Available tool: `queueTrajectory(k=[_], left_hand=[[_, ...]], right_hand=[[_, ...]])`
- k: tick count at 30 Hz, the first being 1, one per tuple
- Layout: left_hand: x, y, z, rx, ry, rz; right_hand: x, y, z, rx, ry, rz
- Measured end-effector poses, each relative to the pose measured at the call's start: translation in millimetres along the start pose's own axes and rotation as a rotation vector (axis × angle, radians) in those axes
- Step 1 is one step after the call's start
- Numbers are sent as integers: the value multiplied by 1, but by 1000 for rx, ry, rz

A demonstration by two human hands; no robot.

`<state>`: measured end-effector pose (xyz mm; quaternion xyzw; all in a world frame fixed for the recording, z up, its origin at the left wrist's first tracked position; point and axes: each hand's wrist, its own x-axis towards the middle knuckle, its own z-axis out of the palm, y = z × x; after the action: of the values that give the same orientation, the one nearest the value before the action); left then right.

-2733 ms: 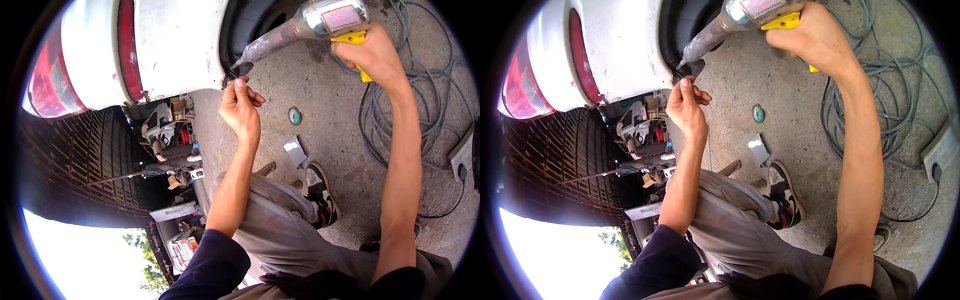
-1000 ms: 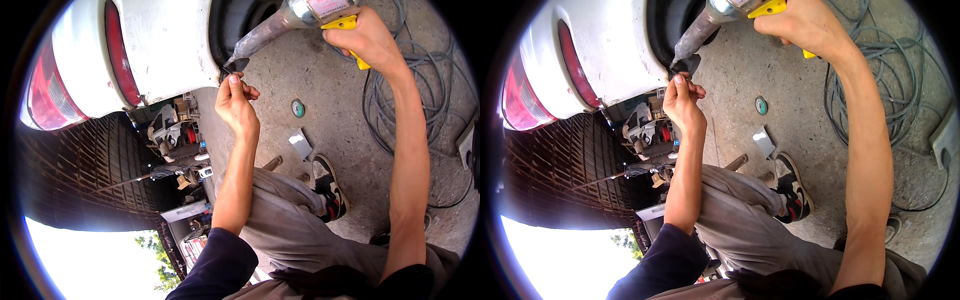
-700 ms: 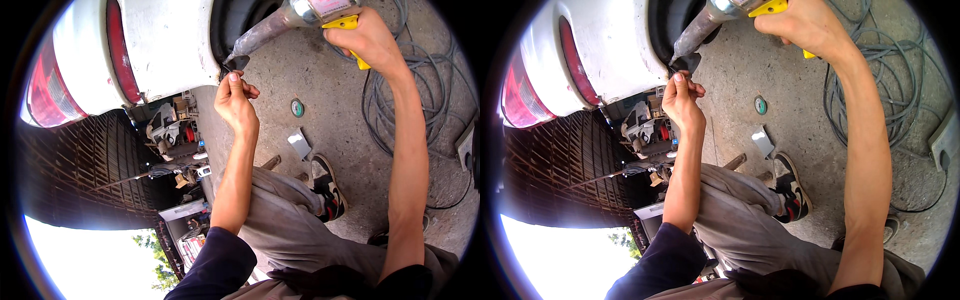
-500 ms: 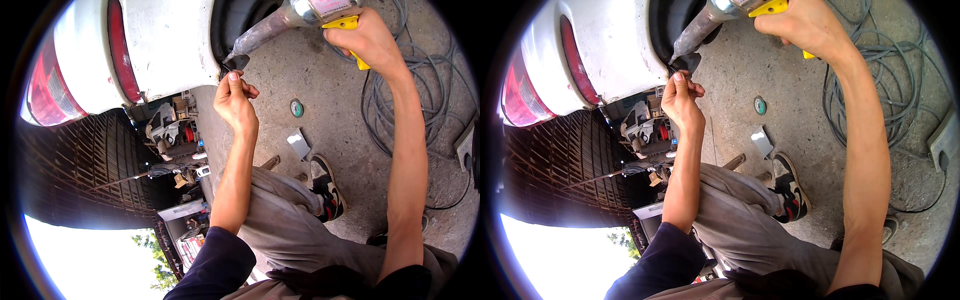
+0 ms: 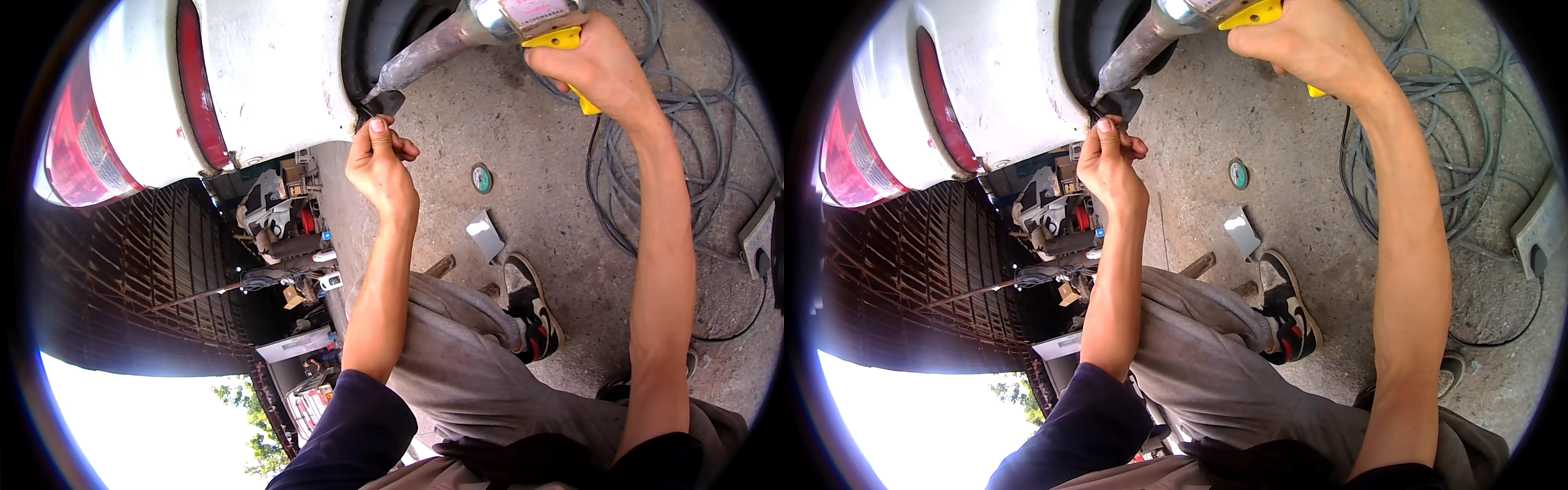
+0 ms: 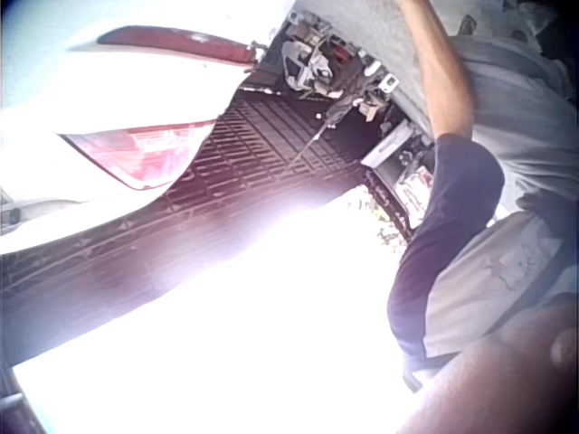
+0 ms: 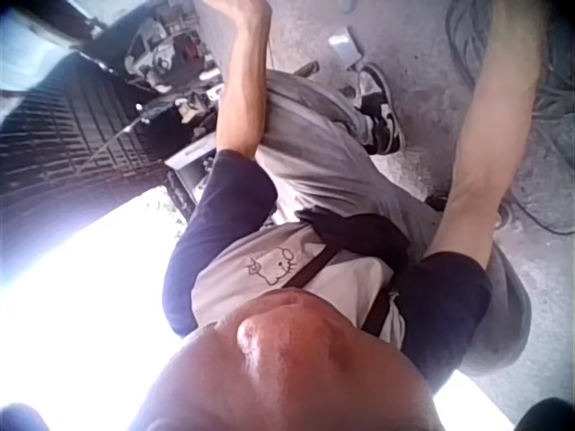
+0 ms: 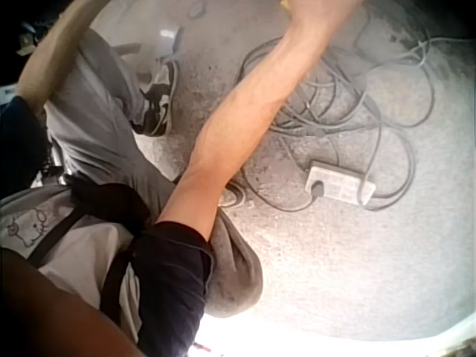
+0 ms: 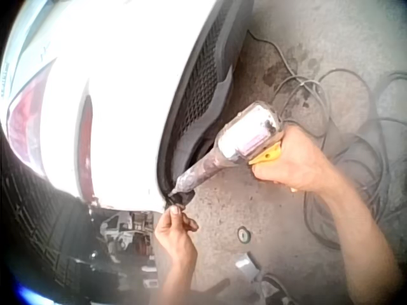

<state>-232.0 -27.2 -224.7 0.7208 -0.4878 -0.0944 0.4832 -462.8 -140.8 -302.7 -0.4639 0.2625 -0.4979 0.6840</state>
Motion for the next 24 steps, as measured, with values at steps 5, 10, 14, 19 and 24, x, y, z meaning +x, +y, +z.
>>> queueTrajectory(k=[5,10,14,19,24], left_hand=[[0,1,0,-11,-1,-4],[1,1,1,-9,14,-3],[1,1,1,-13,17,-6],[2,0,0,-36,6,-6],[2,0,2,-47,8,-4]], right_hand=[[-1,-2,0,-22,9,10],[1,6,-1,-43,11,-1],[1,5,-1,-76,6,-40],[1,5,-3,-64,-1,-77],[2,7,-4,-83,-9,-76]])
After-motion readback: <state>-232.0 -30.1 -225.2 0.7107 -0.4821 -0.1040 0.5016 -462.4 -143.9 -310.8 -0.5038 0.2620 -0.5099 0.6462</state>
